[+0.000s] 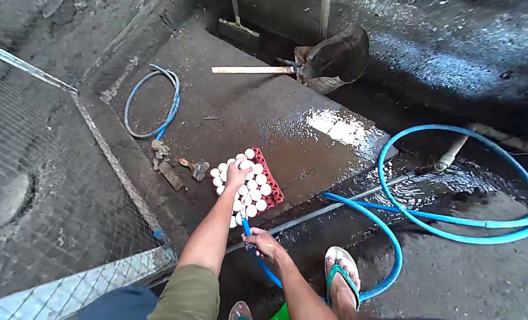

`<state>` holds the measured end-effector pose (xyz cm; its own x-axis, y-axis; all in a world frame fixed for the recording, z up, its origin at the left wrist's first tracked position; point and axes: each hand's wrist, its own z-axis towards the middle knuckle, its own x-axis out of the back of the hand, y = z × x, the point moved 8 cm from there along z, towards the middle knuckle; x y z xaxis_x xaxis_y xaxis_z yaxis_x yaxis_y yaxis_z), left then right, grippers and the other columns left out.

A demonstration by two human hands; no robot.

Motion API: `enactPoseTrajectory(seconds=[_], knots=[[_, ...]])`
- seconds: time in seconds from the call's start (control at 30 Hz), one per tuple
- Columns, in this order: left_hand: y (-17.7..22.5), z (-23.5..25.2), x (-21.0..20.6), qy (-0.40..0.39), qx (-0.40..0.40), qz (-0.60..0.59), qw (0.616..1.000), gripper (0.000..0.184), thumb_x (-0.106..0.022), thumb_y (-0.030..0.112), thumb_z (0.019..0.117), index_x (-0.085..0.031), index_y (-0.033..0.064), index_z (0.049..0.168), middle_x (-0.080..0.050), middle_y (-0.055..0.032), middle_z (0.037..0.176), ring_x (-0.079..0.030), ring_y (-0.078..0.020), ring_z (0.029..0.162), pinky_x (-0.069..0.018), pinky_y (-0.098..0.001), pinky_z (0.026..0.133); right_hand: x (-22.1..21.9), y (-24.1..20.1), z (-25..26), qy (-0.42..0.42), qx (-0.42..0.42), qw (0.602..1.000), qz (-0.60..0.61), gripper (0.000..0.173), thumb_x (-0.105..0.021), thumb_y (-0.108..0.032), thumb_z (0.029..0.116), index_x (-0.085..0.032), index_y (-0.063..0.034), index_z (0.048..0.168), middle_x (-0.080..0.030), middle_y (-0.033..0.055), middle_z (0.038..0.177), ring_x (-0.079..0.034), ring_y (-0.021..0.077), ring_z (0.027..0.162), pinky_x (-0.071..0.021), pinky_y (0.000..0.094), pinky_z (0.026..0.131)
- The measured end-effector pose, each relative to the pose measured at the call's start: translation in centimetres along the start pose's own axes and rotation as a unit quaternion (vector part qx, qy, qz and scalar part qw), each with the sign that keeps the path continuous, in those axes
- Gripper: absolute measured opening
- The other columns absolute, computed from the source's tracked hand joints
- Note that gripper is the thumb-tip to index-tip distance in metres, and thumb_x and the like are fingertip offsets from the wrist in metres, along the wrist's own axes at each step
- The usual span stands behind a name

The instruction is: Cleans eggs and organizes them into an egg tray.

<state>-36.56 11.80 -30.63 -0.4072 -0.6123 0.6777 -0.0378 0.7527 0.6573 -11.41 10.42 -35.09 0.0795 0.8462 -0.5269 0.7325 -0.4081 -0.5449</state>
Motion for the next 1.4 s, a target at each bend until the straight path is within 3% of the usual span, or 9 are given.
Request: enactPoseTrajectory(seconds=[0.13, 0.33, 0.5, 0.6, 0.77, 0.9, 1.1, 1.27, 1.4], knots=[[0.3, 4.9, -1.6, 0.033, -0.034, 0.116, 0.992, 0.061, -0.084, 0.019, 0.0837, -0.056, 0.0024, 0.135, -0.057, -0.0265, 0.135, -0.055, -0.0423, 0.127, -0.0433, -0.0604, 0.107, 0.6, 0.4, 0.3, 0.005, 0.003, 1.0, 0.011, 0.024, -0.06, -0.021, 0.1037, -0.064, -0.0087, 0.124, -0.063, 0.0046, 0.092, -0.044, 0.0064, 0.052, -0.0371, 0.0222, 0.046], [-0.8, 7.6, -3.9, 0.0, -0.024, 0.238, 0.971, 0.04, -0.078, 0.02, 0.0897, -0.066, -0.0013, 0.122, -0.056, -0.0263, 0.134, -0.054, -0.0413, 0.127, -0.0444, -0.0556, 0.108, 0.7, 0.8, 0.6, 0.002, 0.002, 0.999, 0.033, 0.023, -0.062, -0.021, 0.1025, -0.065, -0.0094, 0.122, -0.064, 0.0038, 0.091, -0.045, 0.0063, 0.053, -0.0371, 0.0222, 0.047], [-0.1, 8.5, -3.1, 0.006, -0.001, 0.223, 0.975, 0.038, -0.055, 0.028, 0.1045, -0.065, -0.0032, 0.123, -0.058, -0.0292, 0.131, -0.057, -0.0435, 0.124, -0.0445, -0.0593, 0.105, 0.6, 0.9, 0.6, 0.001, -0.004, 0.999, 0.041, 0.023, -0.063, -0.021, 0.1025, -0.065, -0.009, 0.122, -0.064, 0.0038, 0.09, -0.045, 0.006, 0.054, -0.0371, 0.022, 0.047], [-0.7, 9.8, -2.5, 0.005, 0.059, 0.229, 0.972, 0.051, -0.062, 0.033, 0.1009, -0.056, -0.0022, 0.138, -0.047, -0.0319, 0.144, -0.051, -0.0471, 0.131, -0.0431, -0.061, 0.108, 0.5, 0.8, 0.3, 0.0, -0.005, 0.999, 0.041, 0.024, -0.063, -0.02, 0.1027, -0.064, -0.0087, 0.124, -0.063, 0.0042, 0.094, -0.046, 0.0065, 0.057, -0.0374, 0.0228, 0.049], [-0.5, 12.2, -3.6, -0.053, 0.086, 0.33, 0.938, 0.058, -0.072, 0.044, 0.093, -0.065, -0.0037, 0.124, -0.057, -0.0295, 0.136, -0.053, -0.0461, 0.13, -0.0439, -0.0643, 0.104, 1.0, 0.8, 0.3, -0.002, 0.006, 0.998, 0.054, 0.023, -0.063, -0.019, 0.1025, -0.064, -0.0075, 0.122, -0.063, 0.0037, 0.093, -0.048, 0.0055, 0.058, -0.038, 0.0215, 0.048], [0.3, 13.2, -3.7, -0.085, 0.097, 0.351, 0.928, 0.048, -0.076, 0.037, 0.0907, -0.069, -0.0047, 0.115, -0.064, -0.0301, 0.124, -0.059, -0.0459, 0.122, -0.0464, -0.0646, 0.101, 1.2, 0.8, 0.4, 0.002, 0.005, 0.998, 0.065, 0.023, -0.063, -0.018, 0.1021, -0.064, -0.0071, 0.122, -0.063, 0.0032, 0.09, -0.047, 0.005, 0.055, -0.0371, 0.0207, 0.047], [0.2, 13.5, -3.3, -0.08, 0.097, 0.334, 0.934, 0.047, -0.077, 0.037, 0.0893, -0.069, -0.0047, 0.109, -0.065, -0.0307, 0.119, -0.062, -0.0467, 0.116, -0.0491, -0.0657, 0.095, 0.8, 0.9, 0.7, -0.002, 0.002, 0.998, 0.057, 0.023, -0.063, -0.019, 0.1021, -0.064, -0.0066, 0.122, -0.064, 0.0033, 0.091, -0.048, 0.0047, 0.057, -0.0375, 0.0204, 0.048], [0.8, 11.5, -0.2, 0.006, 0.077, 0.264, 0.961, 0.053, -0.077, 0.044, 0.0875, -0.068, 0.0068, 0.124, -0.064, -0.0257, 0.126, -0.058, -0.0467, 0.122, -0.0446, -0.0695, 0.097, 0.7, 1.1, 0.9, -0.003, -0.008, 0.998, 0.056, 0.023, -0.063, -0.019, 0.1023, -0.064, -0.0075, 0.121, -0.063, 0.0034, 0.09, -0.047, 0.0051, 0.056, -0.0368, 0.0208, 0.047], [1.6, 7.3, 2.4, 0.065, 0.0, 0.08, 0.995, 0.055, -0.082, 0.024, 0.0852, -0.059, -0.0032, 0.127, -0.06, -0.028, 0.125, -0.059, -0.0418, 0.116, -0.0459, -0.06, 0.1, 0.4, 1.0, 0.9, -0.004, -0.009, 0.999, 0.052, 0.022, -0.063, -0.019, 0.1026, -0.064, -0.0076, 0.121, -0.063, 0.0034, 0.09, -0.047, 0.0053, 0.056, -0.0366, 0.0207, 0.047]])
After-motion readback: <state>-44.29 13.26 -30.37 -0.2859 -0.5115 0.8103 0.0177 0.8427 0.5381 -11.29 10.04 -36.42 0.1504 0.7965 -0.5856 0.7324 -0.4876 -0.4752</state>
